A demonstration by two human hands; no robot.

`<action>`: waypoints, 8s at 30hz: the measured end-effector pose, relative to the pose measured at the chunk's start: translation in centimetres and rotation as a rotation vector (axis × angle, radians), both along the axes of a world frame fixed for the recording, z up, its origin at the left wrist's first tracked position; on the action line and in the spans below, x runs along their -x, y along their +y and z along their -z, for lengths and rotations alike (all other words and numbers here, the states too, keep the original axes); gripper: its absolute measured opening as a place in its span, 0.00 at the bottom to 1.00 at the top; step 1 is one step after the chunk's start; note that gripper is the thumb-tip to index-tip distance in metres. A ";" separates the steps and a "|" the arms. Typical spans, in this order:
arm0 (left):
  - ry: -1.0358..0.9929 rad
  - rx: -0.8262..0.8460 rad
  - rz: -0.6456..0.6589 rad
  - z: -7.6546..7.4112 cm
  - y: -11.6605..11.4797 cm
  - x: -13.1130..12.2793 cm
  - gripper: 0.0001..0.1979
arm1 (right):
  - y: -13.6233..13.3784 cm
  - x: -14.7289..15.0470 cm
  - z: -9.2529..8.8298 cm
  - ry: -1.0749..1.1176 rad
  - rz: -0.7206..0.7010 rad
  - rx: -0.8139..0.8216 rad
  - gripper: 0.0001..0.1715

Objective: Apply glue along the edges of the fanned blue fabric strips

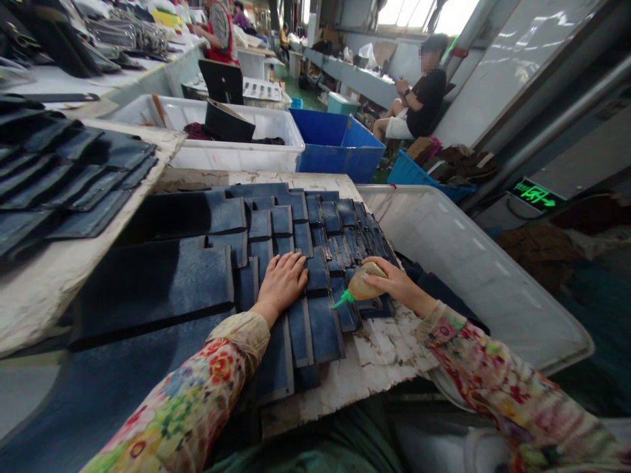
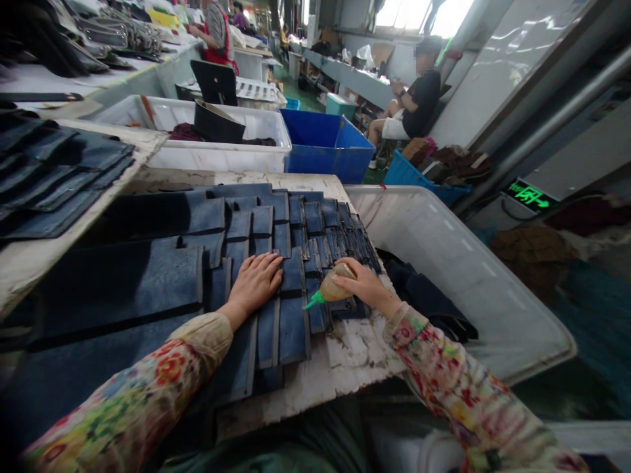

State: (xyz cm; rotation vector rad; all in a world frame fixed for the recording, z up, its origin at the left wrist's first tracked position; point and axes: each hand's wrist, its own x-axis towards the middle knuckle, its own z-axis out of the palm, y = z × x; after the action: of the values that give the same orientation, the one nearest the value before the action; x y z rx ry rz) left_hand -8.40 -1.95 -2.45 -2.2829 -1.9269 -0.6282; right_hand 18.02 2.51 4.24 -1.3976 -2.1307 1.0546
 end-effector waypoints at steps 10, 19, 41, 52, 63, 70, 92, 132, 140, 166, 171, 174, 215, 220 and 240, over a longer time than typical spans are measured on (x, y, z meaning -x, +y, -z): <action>-0.001 -0.011 0.010 0.2 0.1 0.1 0.20 | -3.7 -1.8 -1.1 0.011 -0.102 0.088 0.27; -0.020 -0.014 0.008 0.3 0.1 0.0 0.21 | -6.1 -2.2 -1.7 0.013 -0.153 0.075 0.27; -0.021 -0.012 0.008 0.2 0.1 0.0 0.21 | -5.3 -1.5 -0.5 0.063 -0.108 -0.126 0.27; -0.015 -0.021 0.007 0.3 0.1 0.0 0.21 | -4.1 -1.5 -0.7 0.041 -0.165 -0.099 0.26; 0.017 -0.018 0.013 0.3 0.1 0.1 0.20 | -2.0 0.1 0.5 0.033 -0.192 -0.445 0.25; 0.006 -0.020 0.010 0.1 0.1 0.1 0.20 | -1.5 0.8 0.4 0.041 -0.198 -0.560 0.25; 0.022 -0.020 0.005 0.3 0.0 0.1 0.20 | 3.3 2.7 0.7 0.041 -0.060 -0.608 0.24; -0.042 -0.018 0.012 0.1 -0.1 0.2 0.19 | 8.1 6.8 1.3 0.082 0.009 -0.491 0.25; -0.034 -0.022 0.018 0.0 -0.1 0.2 0.19 | 11.4 8.6 2.5 0.091 0.060 -0.596 0.26; -0.035 -0.024 0.012 -0.1 -0.1 0.3 0.18 | 15.3 9.9 2.4 0.127 0.048 -0.645 0.25; -0.053 -0.029 0.020 0.0 -0.2 0.4 0.18 | 15.6 9.9 2.6 0.115 0.024 -0.655 0.25; -0.048 -0.022 0.014 0.0 -0.2 0.4 0.18 | 16.2 10.2 2.7 0.115 0.071 -0.652 0.25; -0.116 -0.033 -0.007 0.4 -0.2 0.3 0.18 | 24.0 14.3 1.9 0.091 0.276 -0.520 0.27; -0.123 -0.053 0.000 0.5 -0.1 0.3 0.18 | 22.7 12.9 0.7 0.020 0.234 -0.308 0.27; -0.105 -0.017 -0.005 0.4 -0.2 0.3 0.18 | 23.2 15.2 0.8 0.025 0.250 -0.447 0.24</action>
State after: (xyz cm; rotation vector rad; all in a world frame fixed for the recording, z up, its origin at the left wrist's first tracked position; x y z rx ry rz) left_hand -8.73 -2.13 -2.88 -2.2770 -1.9639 -0.7753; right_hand 2.85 25.72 3.40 -1.3679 -1.9501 0.4613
